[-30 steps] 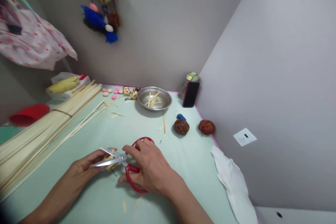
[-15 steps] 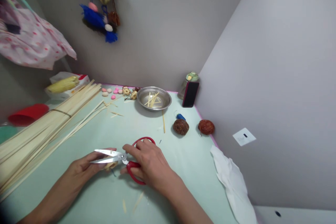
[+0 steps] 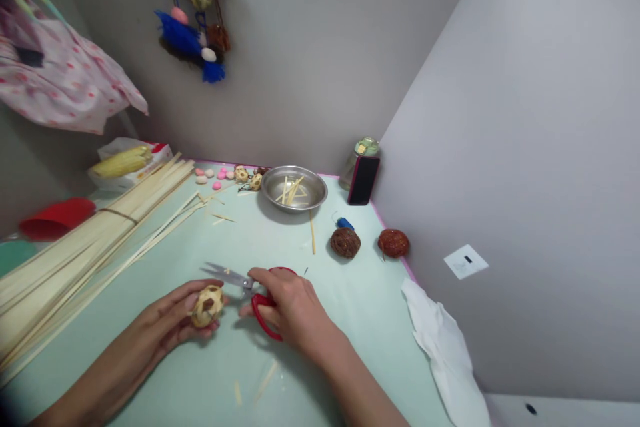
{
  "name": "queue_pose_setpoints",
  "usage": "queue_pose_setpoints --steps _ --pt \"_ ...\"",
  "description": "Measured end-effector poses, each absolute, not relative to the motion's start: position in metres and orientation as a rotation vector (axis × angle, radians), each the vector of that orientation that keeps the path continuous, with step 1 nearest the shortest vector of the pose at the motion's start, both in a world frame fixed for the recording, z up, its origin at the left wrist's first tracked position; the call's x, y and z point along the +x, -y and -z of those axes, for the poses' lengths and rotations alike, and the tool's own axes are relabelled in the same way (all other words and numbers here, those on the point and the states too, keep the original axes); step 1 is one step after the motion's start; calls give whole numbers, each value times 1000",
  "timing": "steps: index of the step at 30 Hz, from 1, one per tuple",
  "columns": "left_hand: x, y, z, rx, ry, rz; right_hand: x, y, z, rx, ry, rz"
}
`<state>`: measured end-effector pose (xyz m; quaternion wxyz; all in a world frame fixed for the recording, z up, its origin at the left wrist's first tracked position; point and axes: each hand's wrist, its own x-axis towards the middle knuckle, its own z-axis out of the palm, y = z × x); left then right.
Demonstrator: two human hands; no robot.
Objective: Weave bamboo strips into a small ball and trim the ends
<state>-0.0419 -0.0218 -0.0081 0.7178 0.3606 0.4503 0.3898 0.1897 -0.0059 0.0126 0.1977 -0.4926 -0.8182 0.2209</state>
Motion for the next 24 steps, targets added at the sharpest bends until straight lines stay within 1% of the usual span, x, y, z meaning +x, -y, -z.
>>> queue_pose_setpoints --steps 6,10,18,24 --pt "-46 19 2 564 -879 -926 190 3 -7 -1603 2141 -539" --pt "-45 16 1 499 -894 -979 190 2 -8 -1675 2131 -528" --pt "-44 15 2 391 -876 -1048 191 4 -3 -1625 2148 -572" --pt "-45 15 -1 447 -844 -980 189 4 -6 -1593 2094 -559"
